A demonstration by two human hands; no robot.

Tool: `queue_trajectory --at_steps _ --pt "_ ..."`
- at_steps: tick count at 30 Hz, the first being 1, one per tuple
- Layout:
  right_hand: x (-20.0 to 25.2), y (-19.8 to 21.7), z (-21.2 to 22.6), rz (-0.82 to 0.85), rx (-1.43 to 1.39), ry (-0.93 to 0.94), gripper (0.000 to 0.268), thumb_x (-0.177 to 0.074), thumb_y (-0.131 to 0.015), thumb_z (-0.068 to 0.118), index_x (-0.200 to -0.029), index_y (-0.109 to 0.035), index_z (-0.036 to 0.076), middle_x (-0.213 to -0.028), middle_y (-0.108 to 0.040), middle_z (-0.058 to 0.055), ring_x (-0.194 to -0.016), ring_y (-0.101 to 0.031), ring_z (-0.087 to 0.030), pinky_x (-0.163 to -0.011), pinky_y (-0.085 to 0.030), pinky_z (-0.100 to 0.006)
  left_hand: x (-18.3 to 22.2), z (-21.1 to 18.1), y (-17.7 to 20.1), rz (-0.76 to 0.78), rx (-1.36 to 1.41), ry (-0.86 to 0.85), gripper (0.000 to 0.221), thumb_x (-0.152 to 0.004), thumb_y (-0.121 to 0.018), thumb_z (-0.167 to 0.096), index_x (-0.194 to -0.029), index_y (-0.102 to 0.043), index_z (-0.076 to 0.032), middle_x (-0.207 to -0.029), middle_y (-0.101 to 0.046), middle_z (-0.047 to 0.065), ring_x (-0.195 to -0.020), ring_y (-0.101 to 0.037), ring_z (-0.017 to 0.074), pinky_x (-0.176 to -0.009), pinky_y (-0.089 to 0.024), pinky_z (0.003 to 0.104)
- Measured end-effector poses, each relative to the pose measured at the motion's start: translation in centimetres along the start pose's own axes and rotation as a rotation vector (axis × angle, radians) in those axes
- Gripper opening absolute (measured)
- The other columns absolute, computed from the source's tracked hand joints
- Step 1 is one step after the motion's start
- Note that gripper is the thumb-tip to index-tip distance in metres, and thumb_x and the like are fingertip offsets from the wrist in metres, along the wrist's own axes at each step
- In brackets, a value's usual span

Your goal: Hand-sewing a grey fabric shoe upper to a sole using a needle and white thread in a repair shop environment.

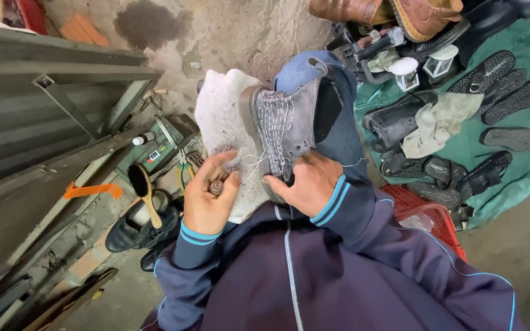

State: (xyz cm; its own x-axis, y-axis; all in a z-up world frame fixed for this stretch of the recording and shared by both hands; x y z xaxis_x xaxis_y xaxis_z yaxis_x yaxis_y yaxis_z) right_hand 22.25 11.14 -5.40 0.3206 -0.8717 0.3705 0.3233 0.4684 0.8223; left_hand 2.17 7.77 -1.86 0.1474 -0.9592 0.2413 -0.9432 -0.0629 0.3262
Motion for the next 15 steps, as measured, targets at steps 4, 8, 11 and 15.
queue_trajectory --at_steps 4,8,11,15 --pt "-0.2 0.1 0.3 -0.002 0.017 0.008 0.069 -0.084 -0.065 0.072 -0.060 -0.063 0.008 -0.069 -0.061 -0.014 -0.074 -0.067 -0.035 -0.064 -0.053 -0.044 -1.0 0.0 -1.2 0.016 -0.091 0.008 0.034 -0.091 -0.071 -0.004 -0.125 -0.072 -0.005 -0.059 -0.055 0.007 -0.054 -0.045 0.0144 -0.052 -0.042 0.033" --pt "-0.2 0.2 0.5 -0.018 -0.004 -0.026 0.067 -0.084 -0.066 0.070 -0.061 -0.063 0.007 -0.070 -0.063 -0.016 -0.075 -0.067 -0.036 -0.065 -0.054 -0.047 -1.2 2.8 -3.0 0.073 0.016 0.074 0.008 -0.092 -0.072 -0.007 -0.095 -0.078 -0.007 -0.055 -0.058 0.007 -0.054 -0.049 0.0089 -0.047 -0.044 0.025" --pt "-0.1 0.3 0.7 -0.108 -0.019 -0.009 0.063 -0.079 -0.073 0.067 -0.068 -0.069 0.006 -0.070 -0.064 -0.018 -0.076 -0.068 -0.039 -0.066 -0.055 -0.050 -0.5 3.3 -3.8 0.162 0.313 0.209 0.010 -0.094 -0.070 -0.004 -0.084 -0.072 -0.002 -0.044 -0.051 0.006 -0.043 -0.046 0.0093 -0.043 -0.041 0.020" --pt "-0.6 1.0 1.8 -0.080 0.007 -0.011 0.067 -0.080 -0.069 0.072 -0.069 -0.072 0.005 -0.071 -0.069 -0.019 -0.075 -0.070 -0.037 -0.066 -0.055 -0.048 0.8 4.2 -1.0 -0.010 0.267 0.347 0.026 -0.089 -0.070 -0.012 -0.065 -0.065 -0.005 -0.037 -0.043 0.007 -0.036 -0.040 0.0124 -0.037 -0.032 0.026"
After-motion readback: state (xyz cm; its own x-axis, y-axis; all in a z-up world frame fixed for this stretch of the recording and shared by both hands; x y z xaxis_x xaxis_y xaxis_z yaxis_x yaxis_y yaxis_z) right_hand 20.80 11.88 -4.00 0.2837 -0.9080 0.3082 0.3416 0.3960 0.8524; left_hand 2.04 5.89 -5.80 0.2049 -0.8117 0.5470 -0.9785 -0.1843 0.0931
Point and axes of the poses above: each hand's wrist, its own x-axis away from the middle knuckle, its own y-axis out of the back of the hand, z = x × y, the point moved 6 cm from there along -x, towards the middle knuckle
